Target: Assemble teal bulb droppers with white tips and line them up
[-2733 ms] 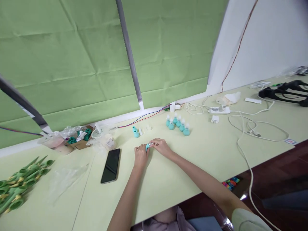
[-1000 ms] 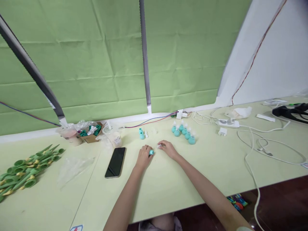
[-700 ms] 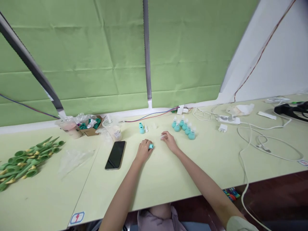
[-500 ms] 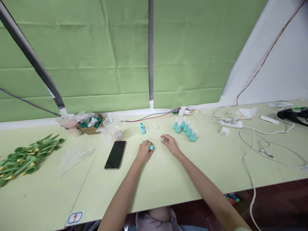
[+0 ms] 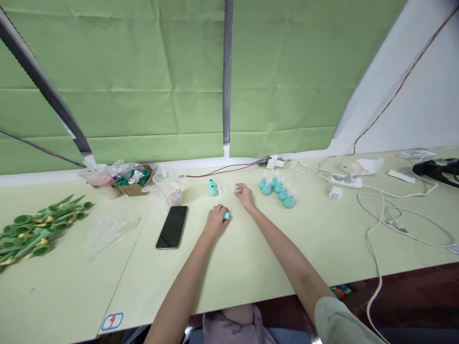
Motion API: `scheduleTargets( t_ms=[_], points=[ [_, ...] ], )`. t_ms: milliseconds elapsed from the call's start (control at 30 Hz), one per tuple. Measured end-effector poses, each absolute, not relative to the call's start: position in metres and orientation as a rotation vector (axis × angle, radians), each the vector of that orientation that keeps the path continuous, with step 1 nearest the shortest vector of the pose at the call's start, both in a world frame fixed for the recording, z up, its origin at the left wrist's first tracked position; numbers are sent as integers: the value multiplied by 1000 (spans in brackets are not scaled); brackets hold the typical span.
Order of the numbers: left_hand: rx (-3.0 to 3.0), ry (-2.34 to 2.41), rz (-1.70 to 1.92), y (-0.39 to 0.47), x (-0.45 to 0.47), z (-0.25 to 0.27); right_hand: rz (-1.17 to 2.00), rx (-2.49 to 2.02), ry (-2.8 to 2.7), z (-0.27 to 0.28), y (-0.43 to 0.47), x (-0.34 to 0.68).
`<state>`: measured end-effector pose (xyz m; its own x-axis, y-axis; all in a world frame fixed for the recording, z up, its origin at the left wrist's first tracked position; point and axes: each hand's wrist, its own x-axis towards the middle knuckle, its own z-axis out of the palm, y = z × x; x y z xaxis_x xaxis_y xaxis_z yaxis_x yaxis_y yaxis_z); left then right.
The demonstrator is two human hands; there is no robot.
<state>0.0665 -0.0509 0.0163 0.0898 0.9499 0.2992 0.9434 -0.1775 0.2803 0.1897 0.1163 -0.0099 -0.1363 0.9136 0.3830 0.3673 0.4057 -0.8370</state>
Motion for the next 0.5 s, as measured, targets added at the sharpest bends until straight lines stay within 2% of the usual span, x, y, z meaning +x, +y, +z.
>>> scheduleTargets(
  t_ms=[500],
  points=[
    [2341,1974,673,-48,65,14,795,-1172,-1639,-25,127,193]
  ],
)
